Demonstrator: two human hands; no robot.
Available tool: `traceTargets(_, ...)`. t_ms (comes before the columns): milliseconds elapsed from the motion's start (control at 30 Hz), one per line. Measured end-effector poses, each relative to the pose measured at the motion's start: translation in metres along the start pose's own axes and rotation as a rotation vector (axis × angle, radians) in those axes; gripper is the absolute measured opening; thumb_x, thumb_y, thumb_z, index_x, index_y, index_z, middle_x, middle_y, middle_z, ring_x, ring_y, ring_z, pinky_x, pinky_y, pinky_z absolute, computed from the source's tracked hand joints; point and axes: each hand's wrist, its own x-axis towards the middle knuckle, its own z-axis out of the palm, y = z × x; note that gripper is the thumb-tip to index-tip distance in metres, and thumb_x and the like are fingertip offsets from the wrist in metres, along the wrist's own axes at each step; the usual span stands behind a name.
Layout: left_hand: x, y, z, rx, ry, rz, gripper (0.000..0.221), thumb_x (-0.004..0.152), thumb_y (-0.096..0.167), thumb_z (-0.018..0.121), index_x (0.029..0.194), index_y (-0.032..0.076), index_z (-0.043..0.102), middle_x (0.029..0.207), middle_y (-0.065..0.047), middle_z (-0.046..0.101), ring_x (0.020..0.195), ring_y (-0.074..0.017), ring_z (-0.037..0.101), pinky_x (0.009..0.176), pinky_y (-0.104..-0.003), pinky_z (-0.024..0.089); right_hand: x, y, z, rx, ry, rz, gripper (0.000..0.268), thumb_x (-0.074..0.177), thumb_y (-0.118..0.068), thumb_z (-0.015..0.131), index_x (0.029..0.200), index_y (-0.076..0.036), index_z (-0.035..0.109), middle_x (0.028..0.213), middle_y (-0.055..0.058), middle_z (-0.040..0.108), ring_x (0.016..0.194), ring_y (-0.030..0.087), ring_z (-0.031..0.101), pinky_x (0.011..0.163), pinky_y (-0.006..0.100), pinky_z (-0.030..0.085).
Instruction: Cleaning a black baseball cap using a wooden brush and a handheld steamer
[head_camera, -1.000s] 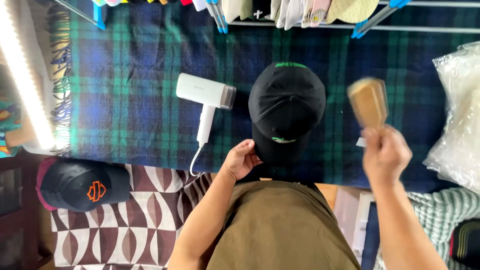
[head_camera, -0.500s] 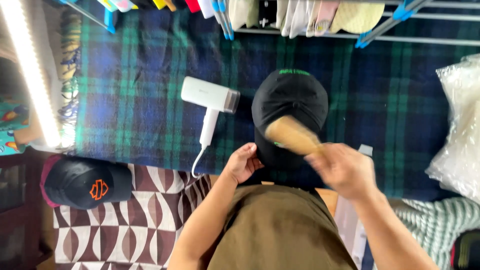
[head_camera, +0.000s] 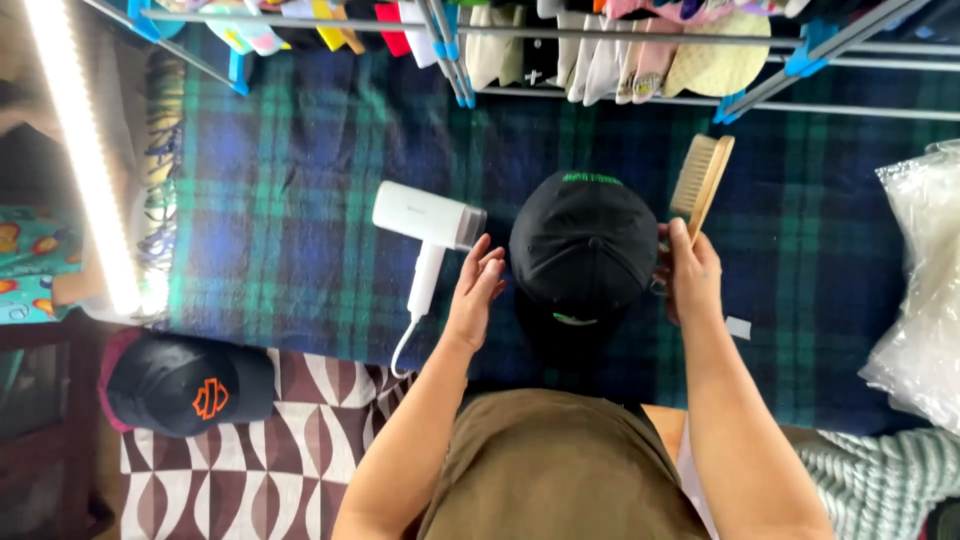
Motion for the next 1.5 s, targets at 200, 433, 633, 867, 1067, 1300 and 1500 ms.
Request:
traceTargets(200,0.018,0.033,0.033,0.286,-0.062,0.082,0.056,0.106,0.048,0.051,0.157,0.025,0.046,0.156,-0.018,0.049,0.147,-0.0351,0.04,0.121,-0.049,0.035,-0.015,-0.024,-0.009,-0.533,0.01,-0.064,0.047,0.111,-0.049,0.063,0.101,-0.004,0.06,0.078,0.025,0.063,0.081,0.043,0.066,0.068,0.055,0.05)
traceTargets(433,0.008,0.043,0.043,0.265,-0.094,0.174,0.063,0.103,0.04,0.049,0.157,0.011,0.035,0.165,-0.011,0.035,0.155,-0.0239,0.031,0.125,-0.037,0.027,-0.069,-0.151,-0.02,-1.087,-0.501,-0.362,0.03,0.094,-0.05,0.057,0.107,-0.025,0.065,0.094,-0.006,0.07,0.087,0.016,0.069,0.076,0.033,0.053)
traceTargets(633,0.009,0.055,0.041,0.382,-0.074,0.183,0.062,0.101,0.046,0.049,0.153,0.011,0.044,0.162,-0.011,0.041,0.154,-0.0263,0.034,0.126,-0.041,0.028,0.0,-0.194,-0.004,-1.645,-0.272,-0.097,0.045,0.109,-0.058,0.033,0.135,-0.033,0.061,0.112,0.01,0.074,0.097,0.043,0.075,0.071,0.056,0.06)
traceTargets(867,0.014,0.042,0.046,0.406,-0.01,0.319,0.046,0.108,0.033,0.052,0.15,0.014,0.055,0.153,-0.014,0.054,0.143,-0.0302,0.047,0.119,-0.047,0.037,-0.022,-0.156,0.021,-0.919,-0.448,-0.79,0.02,0.095,-0.035,0.068,0.111,-0.027,0.075,0.09,0.003,0.071,0.09,0.028,0.07,0.075,0.042,0.056)
traceTargets(1067,0.017,0.049,0.04,0.454,0.011,0.222,0.048,0.108,0.038,0.049,0.151,0.018,0.055,0.149,-0.013,0.058,0.141,-0.0292,0.05,0.117,-0.045,0.041,0.055,-0.116,-0.02,-1.122,-0.351,-0.007,0.037,0.103,-0.051,0.051,0.111,-0.021,0.072,0.079,0.016,0.073,0.075,0.037,0.069,0.065,0.044,0.055)
traceTargets(1300,0.036,0.036,0.035,0.35,-0.028,0.148,0.052,0.11,0.044,0.041,0.152,0.015,0.053,0.149,-0.018,0.056,0.143,-0.0333,0.047,0.12,-0.048,0.035,0.03,-0.045,-0.009,-0.693,-0.172,0.09,0.045,0.11,-0.062,0.05,0.112,-0.02,0.068,0.098,0.015,0.07,0.105,0.037,0.065,0.087,0.051,0.051)
traceTargets(1500,0.045,0.006,0.039,0.174,-0.042,0.192,0.056,0.112,0.044,0.036,0.154,0.01,0.049,0.153,-0.021,0.051,0.146,-0.0336,0.042,0.124,-0.05,0.028,-0.046,-0.083,0.044,-0.01,0.026,0.128,0.049,0.115,-0.051,0.049,0.093,-0.008,0.053,0.082,0.006,0.058,0.089,0.018,0.058,0.088,0.03,0.045)
